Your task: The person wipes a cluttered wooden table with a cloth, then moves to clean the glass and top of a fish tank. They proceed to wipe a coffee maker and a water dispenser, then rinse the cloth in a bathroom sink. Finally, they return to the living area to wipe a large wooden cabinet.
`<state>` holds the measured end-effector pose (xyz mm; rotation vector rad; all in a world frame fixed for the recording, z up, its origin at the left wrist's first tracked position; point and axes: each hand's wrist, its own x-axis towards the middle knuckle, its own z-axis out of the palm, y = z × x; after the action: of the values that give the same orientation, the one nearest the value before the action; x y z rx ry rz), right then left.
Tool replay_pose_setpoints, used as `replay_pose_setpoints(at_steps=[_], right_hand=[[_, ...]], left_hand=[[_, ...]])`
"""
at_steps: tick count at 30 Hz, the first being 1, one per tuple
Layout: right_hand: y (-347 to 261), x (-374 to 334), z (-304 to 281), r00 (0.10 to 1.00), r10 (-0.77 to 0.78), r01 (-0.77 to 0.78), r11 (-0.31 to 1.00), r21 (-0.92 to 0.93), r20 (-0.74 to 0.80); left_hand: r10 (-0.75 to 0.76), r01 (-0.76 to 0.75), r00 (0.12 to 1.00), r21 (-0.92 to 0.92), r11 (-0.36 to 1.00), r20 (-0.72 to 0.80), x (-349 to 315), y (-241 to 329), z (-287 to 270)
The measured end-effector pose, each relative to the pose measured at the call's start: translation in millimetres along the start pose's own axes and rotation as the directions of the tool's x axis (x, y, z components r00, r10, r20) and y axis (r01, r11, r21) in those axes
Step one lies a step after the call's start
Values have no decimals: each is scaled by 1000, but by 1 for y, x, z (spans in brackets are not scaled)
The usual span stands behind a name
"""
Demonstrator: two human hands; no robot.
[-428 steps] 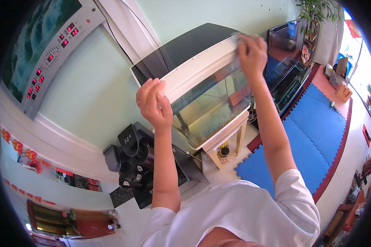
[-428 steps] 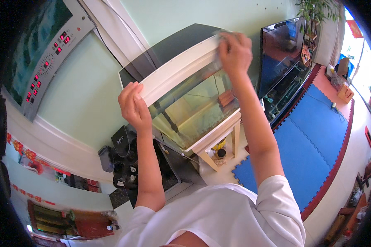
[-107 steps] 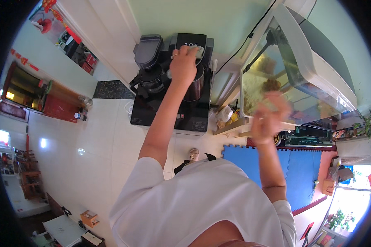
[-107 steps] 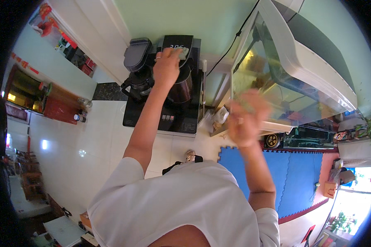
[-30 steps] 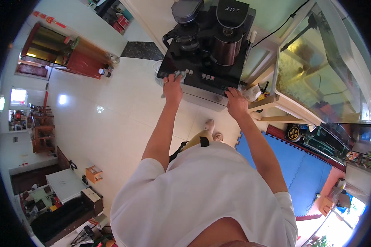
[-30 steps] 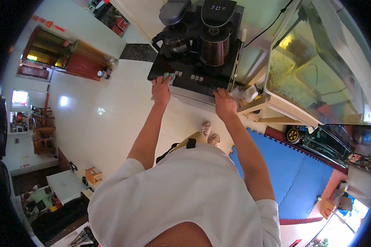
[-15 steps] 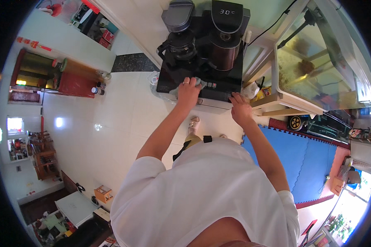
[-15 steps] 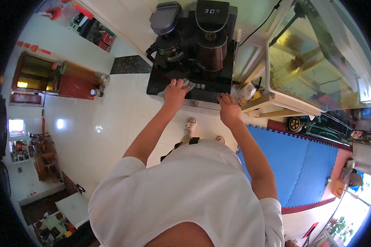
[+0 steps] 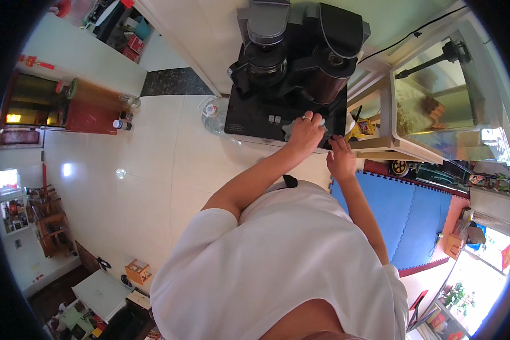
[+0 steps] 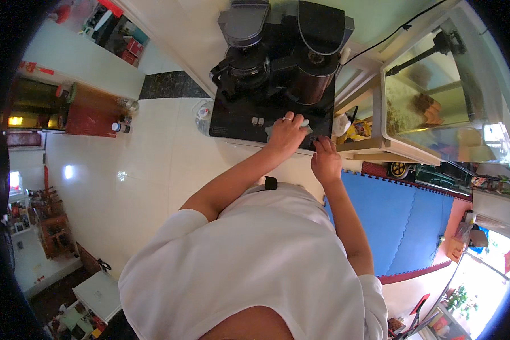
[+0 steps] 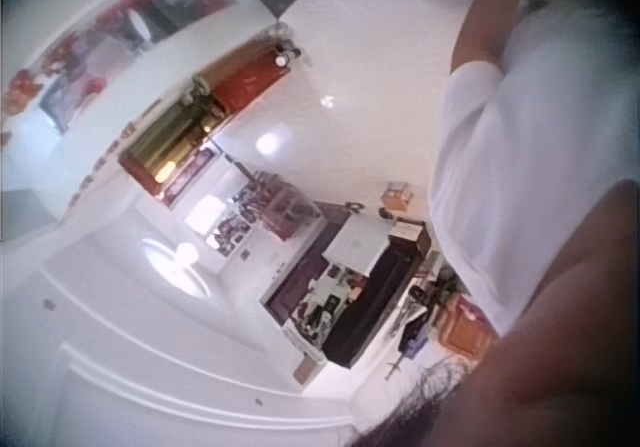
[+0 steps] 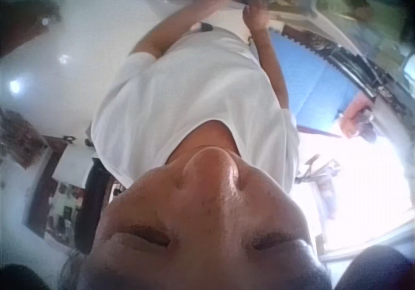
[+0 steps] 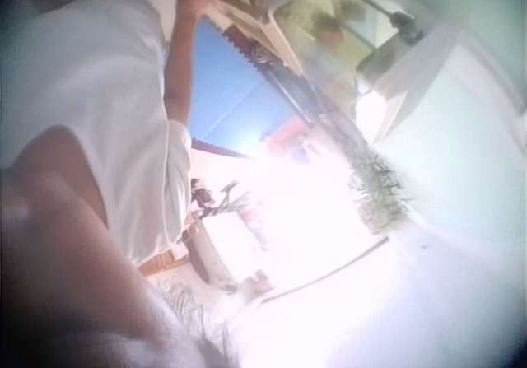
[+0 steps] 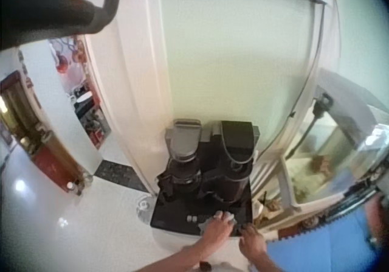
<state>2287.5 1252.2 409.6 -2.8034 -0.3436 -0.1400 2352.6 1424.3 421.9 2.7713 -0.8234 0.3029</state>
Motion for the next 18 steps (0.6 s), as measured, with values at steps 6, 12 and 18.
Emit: replay_pose_setpoints(at_steps=[6,12,18], right_hand=[[-33,13,-13,989,-136,134,991,-28,-60],[-84,56,12,957,-289,288,957,20,39],[-108,74,27,933,-351,348,936,50,81]], left_hand=[[-187,193,981,-138,971,60,-65,-35,-42],[-532,533,845,9,846,57,-131,-97,-76],[-615,616,788,37,787,-27,-160,-127,-85]])
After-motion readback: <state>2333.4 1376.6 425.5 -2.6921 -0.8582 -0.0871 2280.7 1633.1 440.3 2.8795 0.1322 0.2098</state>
